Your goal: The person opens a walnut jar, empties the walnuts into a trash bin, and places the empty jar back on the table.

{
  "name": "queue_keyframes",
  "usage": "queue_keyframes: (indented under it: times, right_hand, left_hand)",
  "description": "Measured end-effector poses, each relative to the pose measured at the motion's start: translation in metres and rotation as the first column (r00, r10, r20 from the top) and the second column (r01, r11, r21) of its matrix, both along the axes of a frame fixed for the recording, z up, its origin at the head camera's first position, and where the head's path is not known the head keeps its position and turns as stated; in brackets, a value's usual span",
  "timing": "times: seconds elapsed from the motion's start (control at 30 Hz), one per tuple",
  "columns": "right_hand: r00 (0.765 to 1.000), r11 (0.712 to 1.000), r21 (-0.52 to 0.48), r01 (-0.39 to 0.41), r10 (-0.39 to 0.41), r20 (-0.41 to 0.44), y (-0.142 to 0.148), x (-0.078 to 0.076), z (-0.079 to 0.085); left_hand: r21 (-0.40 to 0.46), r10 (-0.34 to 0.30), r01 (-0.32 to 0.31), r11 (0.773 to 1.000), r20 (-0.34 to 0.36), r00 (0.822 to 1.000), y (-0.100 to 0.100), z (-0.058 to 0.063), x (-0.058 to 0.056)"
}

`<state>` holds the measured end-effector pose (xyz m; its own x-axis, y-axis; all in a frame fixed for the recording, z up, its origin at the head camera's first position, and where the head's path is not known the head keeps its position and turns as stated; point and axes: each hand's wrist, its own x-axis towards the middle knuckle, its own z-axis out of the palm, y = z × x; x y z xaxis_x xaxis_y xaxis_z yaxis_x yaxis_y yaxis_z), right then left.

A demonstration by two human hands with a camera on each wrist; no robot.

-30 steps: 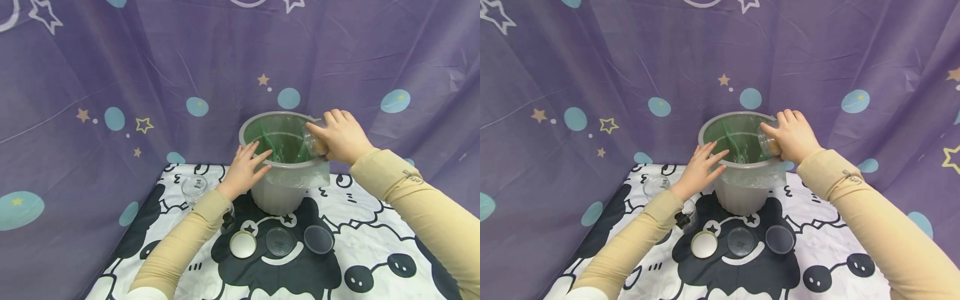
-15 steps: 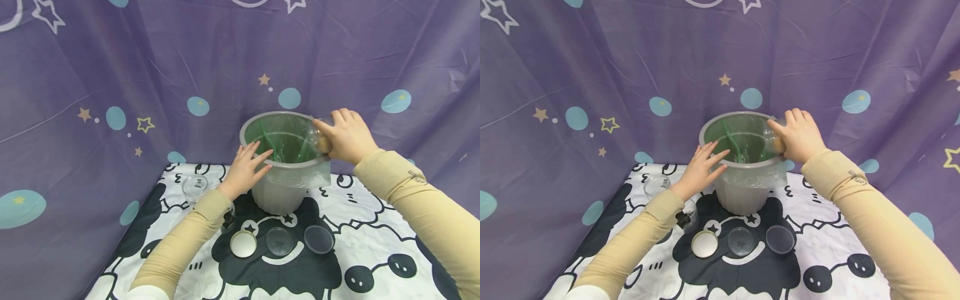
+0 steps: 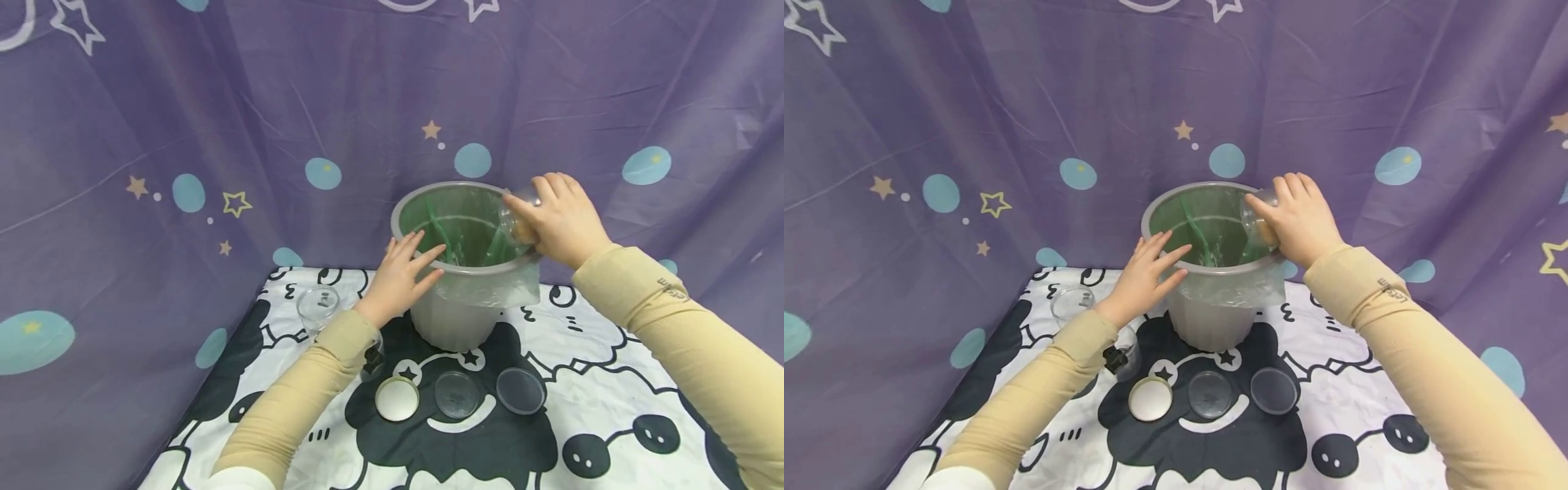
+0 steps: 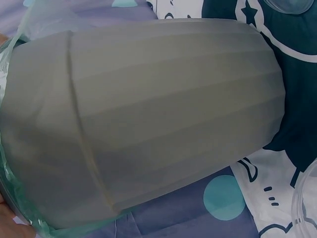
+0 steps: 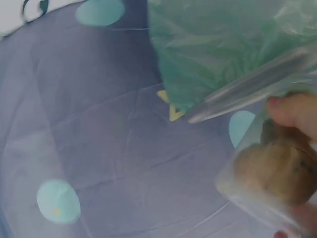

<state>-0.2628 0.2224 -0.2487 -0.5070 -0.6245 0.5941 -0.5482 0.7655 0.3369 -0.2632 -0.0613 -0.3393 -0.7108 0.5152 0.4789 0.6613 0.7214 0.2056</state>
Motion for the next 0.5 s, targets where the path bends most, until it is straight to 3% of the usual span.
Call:
queue_keyframes:
  times: [0.17,0.5]
  right_hand:
    - [1.000,1.000,0.025,-0.001,0.001,-0.008,0.0004,-0.0022,-0.0043]
    - [0.997,0.999,0.003,0.033,-0.033,0.066,0.0029,-0.0008,-0.0039]
  left_hand:
    - [0.007,0.000,0.000,1.000,-0.007,1.000,0.0000,-0.0008,0.0005]
    - [0.007,0.000,0.001,1.000,-0.018,1.000,0.0002,-0.0010,0.0013]
